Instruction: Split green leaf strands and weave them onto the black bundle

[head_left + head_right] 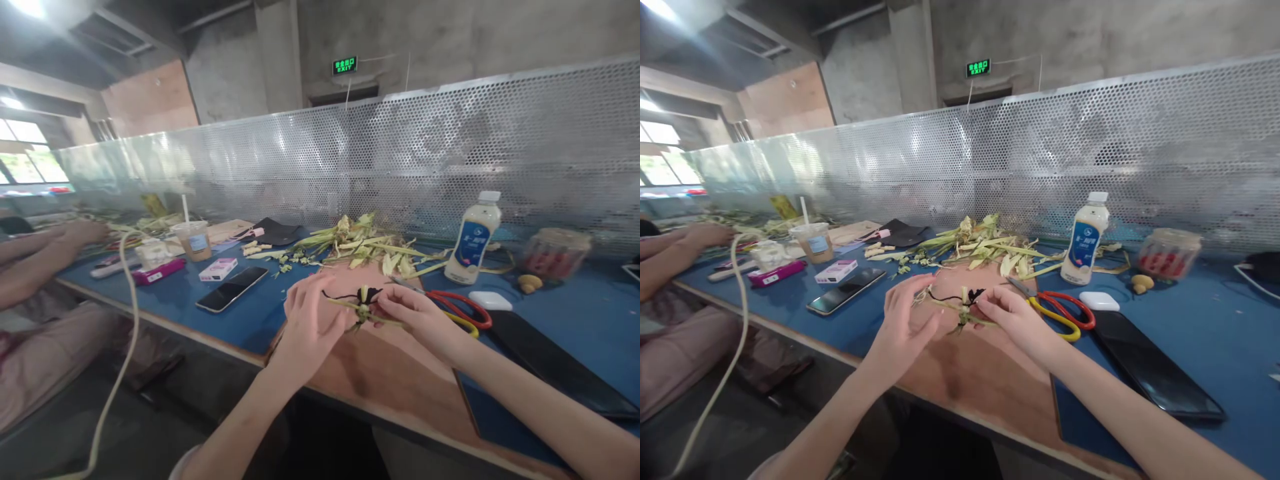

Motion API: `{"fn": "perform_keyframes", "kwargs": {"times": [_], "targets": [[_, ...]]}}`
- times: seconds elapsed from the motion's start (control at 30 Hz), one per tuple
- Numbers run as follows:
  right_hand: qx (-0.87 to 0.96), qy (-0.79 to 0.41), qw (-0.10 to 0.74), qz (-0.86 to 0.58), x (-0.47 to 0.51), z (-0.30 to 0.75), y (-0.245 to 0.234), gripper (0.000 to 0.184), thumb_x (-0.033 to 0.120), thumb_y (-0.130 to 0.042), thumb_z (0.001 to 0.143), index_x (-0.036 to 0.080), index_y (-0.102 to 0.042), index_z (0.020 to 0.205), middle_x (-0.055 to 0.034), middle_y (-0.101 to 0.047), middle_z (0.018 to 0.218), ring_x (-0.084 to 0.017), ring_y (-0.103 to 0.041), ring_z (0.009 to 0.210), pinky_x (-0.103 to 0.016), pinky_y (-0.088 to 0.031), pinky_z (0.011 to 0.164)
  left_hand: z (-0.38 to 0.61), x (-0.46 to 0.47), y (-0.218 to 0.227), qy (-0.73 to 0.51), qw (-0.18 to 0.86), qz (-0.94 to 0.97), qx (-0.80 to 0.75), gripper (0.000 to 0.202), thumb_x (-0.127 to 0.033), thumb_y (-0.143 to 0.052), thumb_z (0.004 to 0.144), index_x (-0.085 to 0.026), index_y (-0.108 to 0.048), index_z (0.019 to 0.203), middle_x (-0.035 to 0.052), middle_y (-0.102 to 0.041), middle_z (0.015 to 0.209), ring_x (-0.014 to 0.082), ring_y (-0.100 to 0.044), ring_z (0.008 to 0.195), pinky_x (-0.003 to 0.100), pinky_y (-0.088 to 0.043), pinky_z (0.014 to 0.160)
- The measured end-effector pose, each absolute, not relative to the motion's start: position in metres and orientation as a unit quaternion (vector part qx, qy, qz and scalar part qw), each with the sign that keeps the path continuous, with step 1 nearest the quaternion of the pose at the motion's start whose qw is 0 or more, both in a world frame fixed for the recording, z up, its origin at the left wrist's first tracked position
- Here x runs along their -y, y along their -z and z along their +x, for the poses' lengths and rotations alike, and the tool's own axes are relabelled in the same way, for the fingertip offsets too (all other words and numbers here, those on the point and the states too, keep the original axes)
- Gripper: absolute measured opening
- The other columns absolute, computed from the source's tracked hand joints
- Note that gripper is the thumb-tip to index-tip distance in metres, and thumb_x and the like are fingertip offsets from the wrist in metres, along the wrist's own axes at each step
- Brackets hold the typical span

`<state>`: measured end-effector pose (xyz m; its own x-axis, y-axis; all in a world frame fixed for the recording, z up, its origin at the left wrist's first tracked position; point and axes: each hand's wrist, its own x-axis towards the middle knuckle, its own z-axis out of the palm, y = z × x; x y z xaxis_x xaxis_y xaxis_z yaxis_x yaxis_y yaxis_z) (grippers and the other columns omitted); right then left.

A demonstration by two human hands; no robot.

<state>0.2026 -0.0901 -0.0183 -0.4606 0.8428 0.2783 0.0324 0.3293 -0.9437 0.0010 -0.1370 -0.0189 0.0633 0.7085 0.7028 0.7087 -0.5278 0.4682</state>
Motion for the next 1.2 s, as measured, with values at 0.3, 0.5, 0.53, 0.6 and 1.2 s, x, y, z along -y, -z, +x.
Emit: {"fn": "perform_keyframes", "kwargs": {"times": [0.3, 0.5, 0.53, 0.6, 1.2], "targets": [[0.674, -0.522, 0.432, -0.294, 0.096, 0.2, 0.014, 0.026, 0.041, -0.055, 0.079, 0.016, -0.052, 0.081, -0.0034, -0.056, 0.082, -0.015, -0.053, 0.08, -0.031, -0.042, 0.078, 0.031, 0.139, 0.026, 0.45, 0.12, -0.703, 0.538, 0.017, -0.038, -0.058, 0.074, -0.022, -0.058, 0.077, 0.0041, -0.054, 0.11, 0.0244, -0.037, 0.113, 0.044, -0.025, 0.097], [0.694, -0.509, 0.422, -0.284, 0.1, 0.196, 0.014, 0.025, 0.042, -0.052, 0.081, 0.016, -0.05, 0.083, -0.0024, -0.055, 0.078, -0.015, -0.055, 0.076, -0.032, -0.044, 0.076, 0.044, 0.135, 0.027, 0.475, 0.039, -0.711, 0.517, 0.009, -0.029, -0.05, 0.079, -0.022, -0.055, 0.083, 0.0045, -0.059, 0.098, 0.0229, -0.047, 0.104, 0.044, -0.028, 0.097], [0.697, -0.507, 0.421, -0.284, 0.099, 0.196, 0.015, 0.025, 0.042, -0.051, 0.081, 0.016, -0.049, 0.082, -0.0022, -0.055, 0.077, -0.014, -0.055, 0.076, -0.032, -0.044, 0.076, 0.044, 0.134, 0.028, 0.481, -0.007, -0.713, 0.51, 0.01, -0.028, -0.049, 0.08, -0.021, -0.055, 0.084, 0.0051, -0.059, 0.095, 0.0223, -0.051, 0.099, 0.041, -0.034, 0.091], [0.695, -0.507, 0.423, -0.286, 0.098, 0.196, 0.017, 0.026, 0.042, -0.051, 0.081, 0.016, -0.049, 0.081, -0.0019, -0.054, 0.077, -0.014, -0.055, 0.075, -0.032, -0.044, 0.075, 0.042, 0.131, 0.031, 0.499, -0.111, -0.701, 0.497, 0.014, -0.03, -0.049, 0.08, -0.021, -0.055, 0.088, 0.006, -0.061, 0.09, 0.0213, -0.056, 0.089, 0.035, -0.042, 0.08], [0.614, -0.643, 0.414, -0.192, 0.1, 0.197, 0.019, 0.012, 0.027, -0.054, 0.08, 0.017, -0.049, 0.076, 0.0005, -0.048, 0.07, -0.012, -0.048, 0.067, -0.027, -0.037, 0.067, 0.025, 0.127, 0.031, 0.493, -0.469, -0.628, 0.378, 0.027, -0.032, -0.059, 0.075, -0.013, -0.062, 0.093, 0.0098, -0.064, 0.095, 0.021, -0.058, 0.092, 0.032, -0.042, 0.085]]}}
